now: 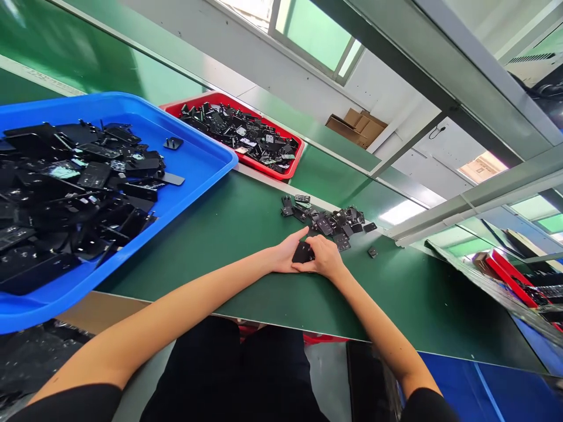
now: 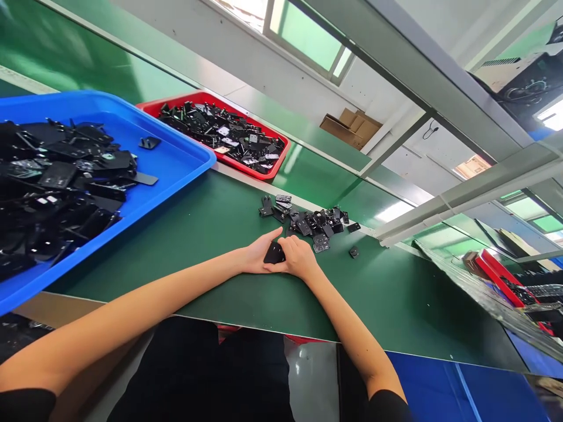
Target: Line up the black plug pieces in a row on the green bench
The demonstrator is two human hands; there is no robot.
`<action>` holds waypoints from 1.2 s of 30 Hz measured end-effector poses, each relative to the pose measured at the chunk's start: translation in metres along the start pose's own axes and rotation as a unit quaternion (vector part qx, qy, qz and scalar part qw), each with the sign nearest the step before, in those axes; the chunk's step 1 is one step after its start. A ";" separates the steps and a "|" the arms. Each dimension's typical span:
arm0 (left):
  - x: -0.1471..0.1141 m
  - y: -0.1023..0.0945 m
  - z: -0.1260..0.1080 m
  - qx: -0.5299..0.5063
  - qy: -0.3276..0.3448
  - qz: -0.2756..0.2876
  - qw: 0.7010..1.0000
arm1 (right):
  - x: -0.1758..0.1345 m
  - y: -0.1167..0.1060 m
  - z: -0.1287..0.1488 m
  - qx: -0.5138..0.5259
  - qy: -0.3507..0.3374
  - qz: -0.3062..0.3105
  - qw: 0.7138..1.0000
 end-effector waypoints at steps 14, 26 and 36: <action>-0.008 -0.003 -0.032 -0.159 -0.001 0.071 0.985 | 0.058 -0.014 0.012 0.004 -0.099 0.013 0.995; -0.011 -0.005 -0.059 -0.170 0.021 0.138 0.975 | 0.064 -0.059 -0.037 0.249 0.005 -0.025 0.968; -0.004 -0.023 -0.059 -0.190 0.014 0.093 0.977 | 0.060 -0.024 0.031 0.008 -0.076 0.057 0.995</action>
Point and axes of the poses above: each hand's wrist, its own x-axis towards the middle knuckle, its own y-axis out of the palm, z = x × y, the point moved 7 cm from there along x, towards the middle knuckle
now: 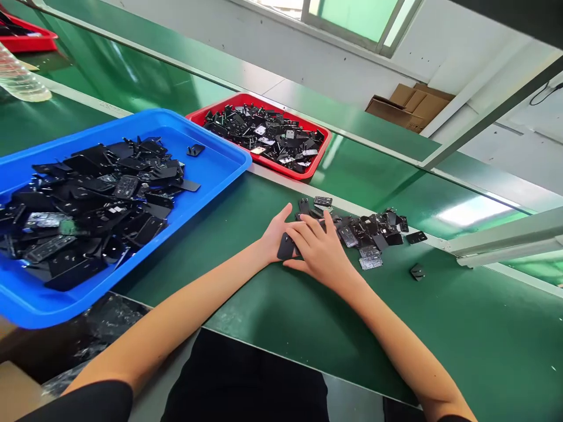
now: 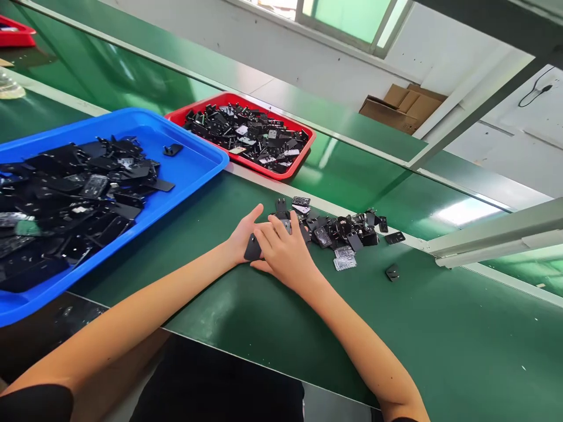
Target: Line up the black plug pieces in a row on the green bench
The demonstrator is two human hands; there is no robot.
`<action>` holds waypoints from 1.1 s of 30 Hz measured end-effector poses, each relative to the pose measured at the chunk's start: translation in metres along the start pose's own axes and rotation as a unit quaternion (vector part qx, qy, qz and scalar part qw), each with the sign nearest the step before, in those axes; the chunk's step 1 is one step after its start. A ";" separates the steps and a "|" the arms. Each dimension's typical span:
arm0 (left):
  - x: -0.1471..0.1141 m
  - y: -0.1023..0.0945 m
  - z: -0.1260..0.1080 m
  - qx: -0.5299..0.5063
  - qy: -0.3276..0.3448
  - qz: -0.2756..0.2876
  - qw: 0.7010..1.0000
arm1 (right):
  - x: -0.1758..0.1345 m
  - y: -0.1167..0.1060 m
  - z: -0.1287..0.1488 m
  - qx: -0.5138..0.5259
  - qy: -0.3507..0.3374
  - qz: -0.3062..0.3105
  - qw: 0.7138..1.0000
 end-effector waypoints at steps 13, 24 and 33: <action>-0.001 0.008 0.011 -0.067 0.006 0.023 0.997 | 0.000 -0.007 -0.018 0.010 0.036 0.033 0.999; -0.003 0.000 0.007 -0.058 -0.011 0.001 0.998 | -0.001 -0.011 -0.026 0.003 0.071 -0.008 0.997; -0.003 0.015 0.007 -0.023 -0.016 0.104 0.994 | -0.011 -0.013 -0.051 0.035 0.078 0.057 0.995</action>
Point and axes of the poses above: each hand's wrist, its own x-axis towards the middle knuckle, its own y-axis out of the palm, z = x × y, the point moved 7 cm from there along x, towards the middle knuckle
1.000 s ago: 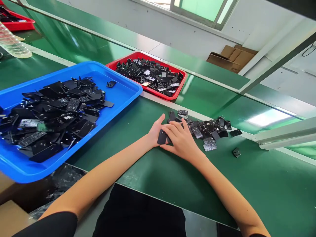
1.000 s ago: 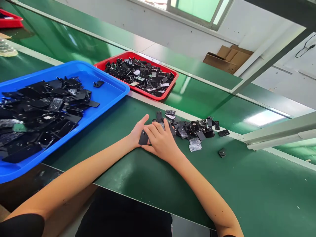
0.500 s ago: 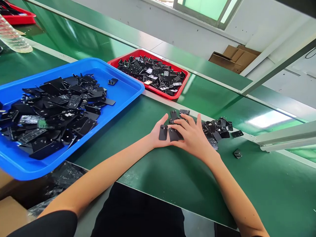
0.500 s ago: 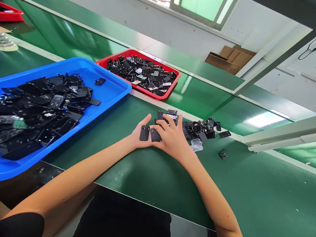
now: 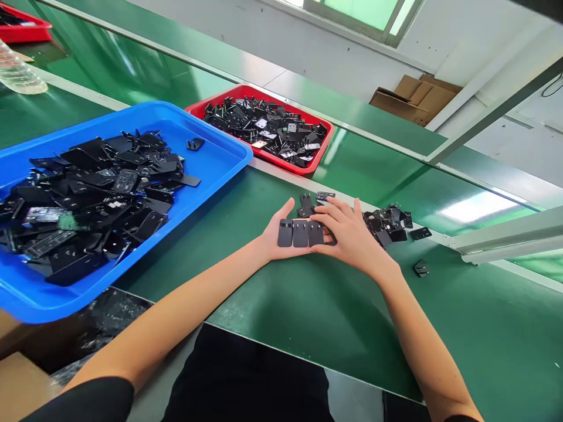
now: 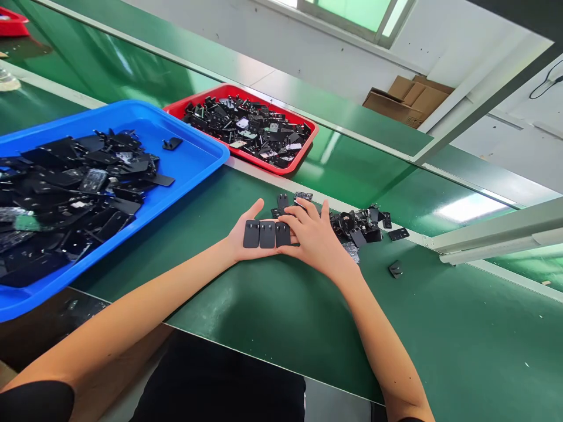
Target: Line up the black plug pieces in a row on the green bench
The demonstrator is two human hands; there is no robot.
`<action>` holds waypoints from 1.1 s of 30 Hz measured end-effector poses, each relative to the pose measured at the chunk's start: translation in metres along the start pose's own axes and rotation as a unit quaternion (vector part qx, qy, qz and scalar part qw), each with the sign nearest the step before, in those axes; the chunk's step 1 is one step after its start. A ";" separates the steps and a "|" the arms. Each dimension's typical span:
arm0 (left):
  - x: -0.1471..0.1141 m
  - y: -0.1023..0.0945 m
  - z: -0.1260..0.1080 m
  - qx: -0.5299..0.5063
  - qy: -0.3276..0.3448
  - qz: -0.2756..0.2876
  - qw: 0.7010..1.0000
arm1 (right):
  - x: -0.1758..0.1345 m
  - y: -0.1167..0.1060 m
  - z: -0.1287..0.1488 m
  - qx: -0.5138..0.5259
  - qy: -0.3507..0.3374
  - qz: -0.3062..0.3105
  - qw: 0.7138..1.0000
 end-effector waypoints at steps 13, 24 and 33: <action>-0.004 0.013 -0.001 0.012 -0.019 0.064 0.998 | -0.013 -0.012 -0.032 0.148 0.016 0.060 0.987; -0.006 0.017 -0.005 0.041 0.001 0.061 0.997 | -0.002 -0.015 -0.011 0.093 0.025 -0.009 0.995; -0.007 0.018 -0.001 0.043 -0.008 0.072 0.996 | -0.006 -0.019 -0.008 0.095 0.012 -0.005 0.995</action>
Point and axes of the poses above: each hand's wrist, its own x-axis towards the middle knuckle, its own y-axis out of the palm, z = x × y, the point moved 7 cm from there along x, towards the middle knuckle
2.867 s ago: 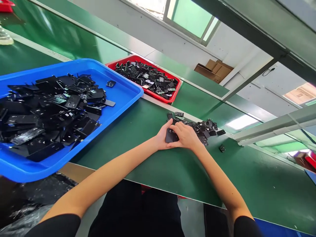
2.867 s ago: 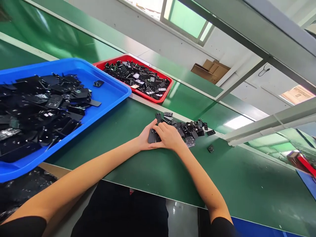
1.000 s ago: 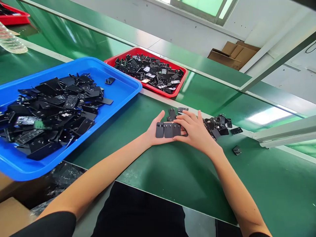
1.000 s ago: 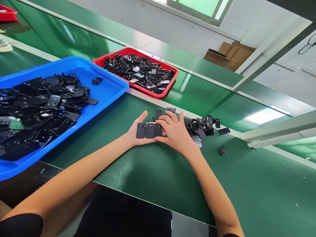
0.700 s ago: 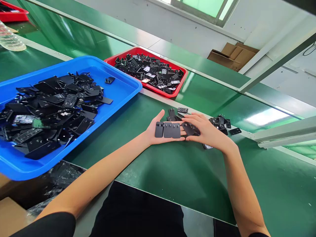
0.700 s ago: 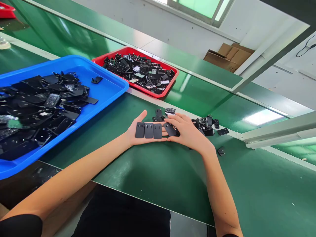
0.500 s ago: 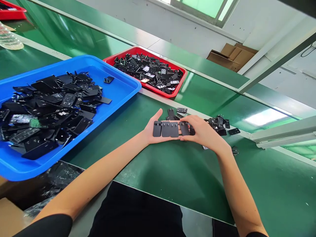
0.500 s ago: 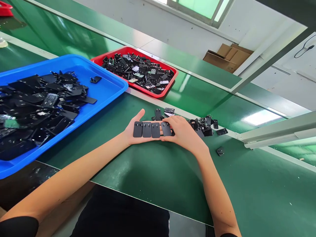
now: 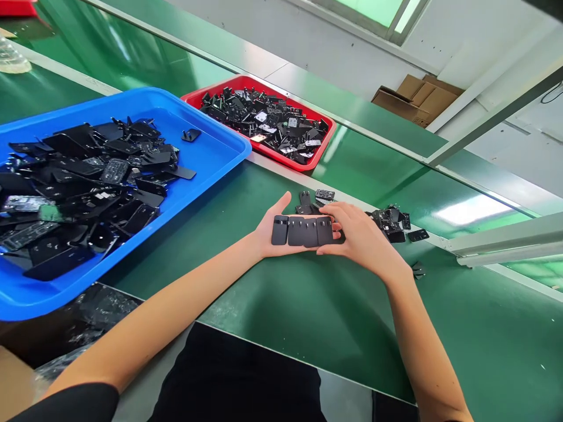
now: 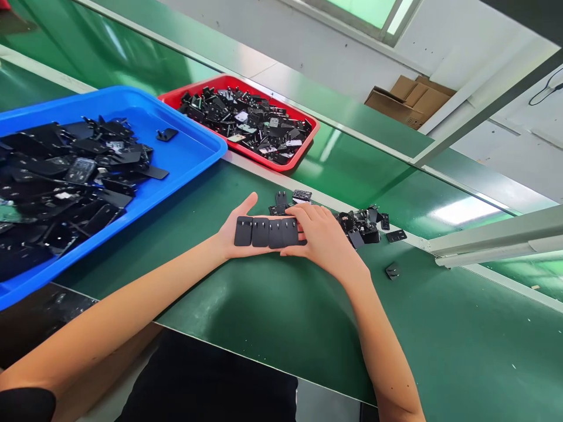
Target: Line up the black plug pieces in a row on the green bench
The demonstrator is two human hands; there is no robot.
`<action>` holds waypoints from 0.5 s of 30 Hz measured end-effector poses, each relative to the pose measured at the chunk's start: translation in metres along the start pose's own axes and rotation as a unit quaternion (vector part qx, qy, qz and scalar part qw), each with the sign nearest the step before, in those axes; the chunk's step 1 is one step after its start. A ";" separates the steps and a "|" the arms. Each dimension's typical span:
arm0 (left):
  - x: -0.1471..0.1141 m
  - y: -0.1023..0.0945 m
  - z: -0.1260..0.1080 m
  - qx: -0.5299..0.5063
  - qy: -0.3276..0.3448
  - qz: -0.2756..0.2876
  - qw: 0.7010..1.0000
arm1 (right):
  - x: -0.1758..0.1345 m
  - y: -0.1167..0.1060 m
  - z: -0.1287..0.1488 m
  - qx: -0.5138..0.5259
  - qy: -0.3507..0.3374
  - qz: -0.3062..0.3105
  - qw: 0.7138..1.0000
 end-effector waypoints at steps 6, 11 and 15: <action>0.000 0.005 0.007 -0.002 -0.017 0.007 1.000 | -0.007 -0.004 -0.004 0.020 0.001 0.048 0.999; -0.001 0.006 0.011 -0.014 -0.026 -0.009 1.000 | -0.009 -0.008 -0.001 -0.005 0.004 0.050 0.999; -0.002 0.008 0.010 -0.019 -0.025 -0.011 0.999 | -0.011 -0.012 0.004 -0.035 0.005 0.045 0.998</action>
Point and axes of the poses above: each hand's wrist, its own x-axis towards the middle knuckle, its own y-axis out of the palm, z = x × y, the point moved 7 cm from there along x, towards the middle knuckle
